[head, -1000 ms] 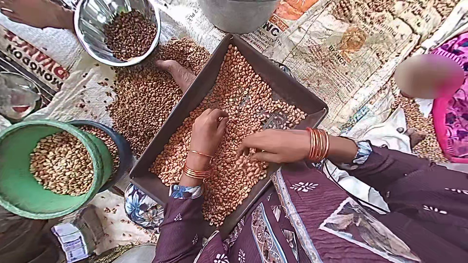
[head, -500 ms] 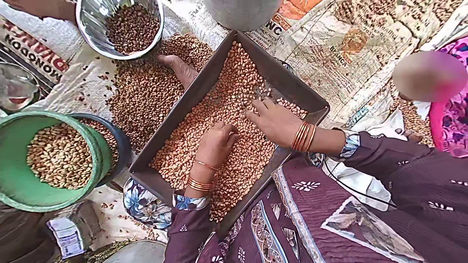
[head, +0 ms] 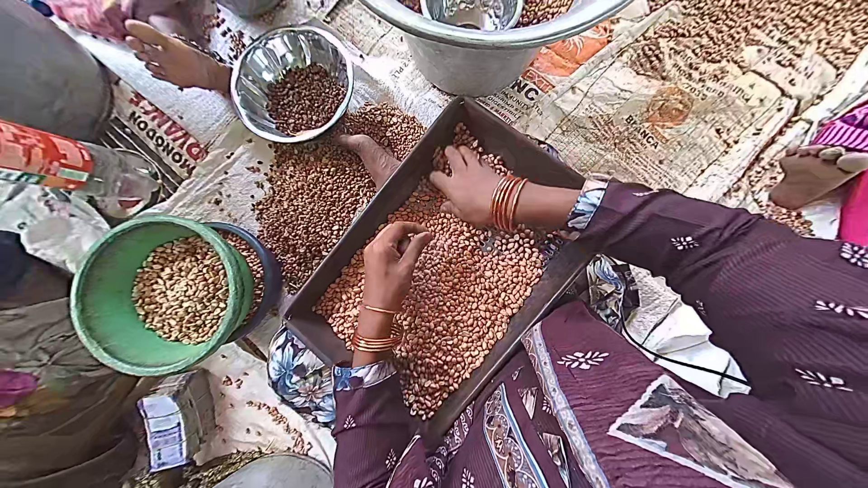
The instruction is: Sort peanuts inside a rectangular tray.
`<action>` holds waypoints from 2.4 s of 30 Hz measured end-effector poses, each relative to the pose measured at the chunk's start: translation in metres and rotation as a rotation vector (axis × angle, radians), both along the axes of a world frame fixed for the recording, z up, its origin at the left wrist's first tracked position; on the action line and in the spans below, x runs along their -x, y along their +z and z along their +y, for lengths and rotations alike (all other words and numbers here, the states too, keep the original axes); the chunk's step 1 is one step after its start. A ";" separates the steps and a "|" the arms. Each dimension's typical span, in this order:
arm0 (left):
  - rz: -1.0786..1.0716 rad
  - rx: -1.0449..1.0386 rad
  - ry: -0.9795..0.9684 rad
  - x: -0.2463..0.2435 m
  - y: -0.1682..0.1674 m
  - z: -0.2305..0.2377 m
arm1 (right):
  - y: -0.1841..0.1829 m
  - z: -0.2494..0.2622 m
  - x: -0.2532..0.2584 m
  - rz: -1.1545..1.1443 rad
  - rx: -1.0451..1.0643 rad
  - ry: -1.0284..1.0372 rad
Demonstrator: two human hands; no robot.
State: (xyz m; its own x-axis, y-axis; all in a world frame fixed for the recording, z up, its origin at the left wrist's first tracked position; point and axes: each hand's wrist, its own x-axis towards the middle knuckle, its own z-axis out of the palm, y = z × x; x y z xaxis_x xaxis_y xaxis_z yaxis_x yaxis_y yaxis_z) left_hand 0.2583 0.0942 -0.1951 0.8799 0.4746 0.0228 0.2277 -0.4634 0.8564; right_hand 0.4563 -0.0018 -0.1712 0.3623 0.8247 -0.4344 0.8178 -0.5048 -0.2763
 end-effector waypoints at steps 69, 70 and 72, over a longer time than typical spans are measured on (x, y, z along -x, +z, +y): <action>0.208 -0.493 -0.297 -0.029 -0.021 -0.061 | 0.015 -0.100 -0.019 -0.093 0.135 0.180; 0.222 -0.512 -0.253 -0.027 -0.018 -0.056 | 0.015 -0.101 -0.019 -0.093 0.145 0.179; 0.199 -0.508 -0.186 -0.022 -0.011 -0.044 | 0.014 -0.102 -0.019 -0.100 0.146 0.183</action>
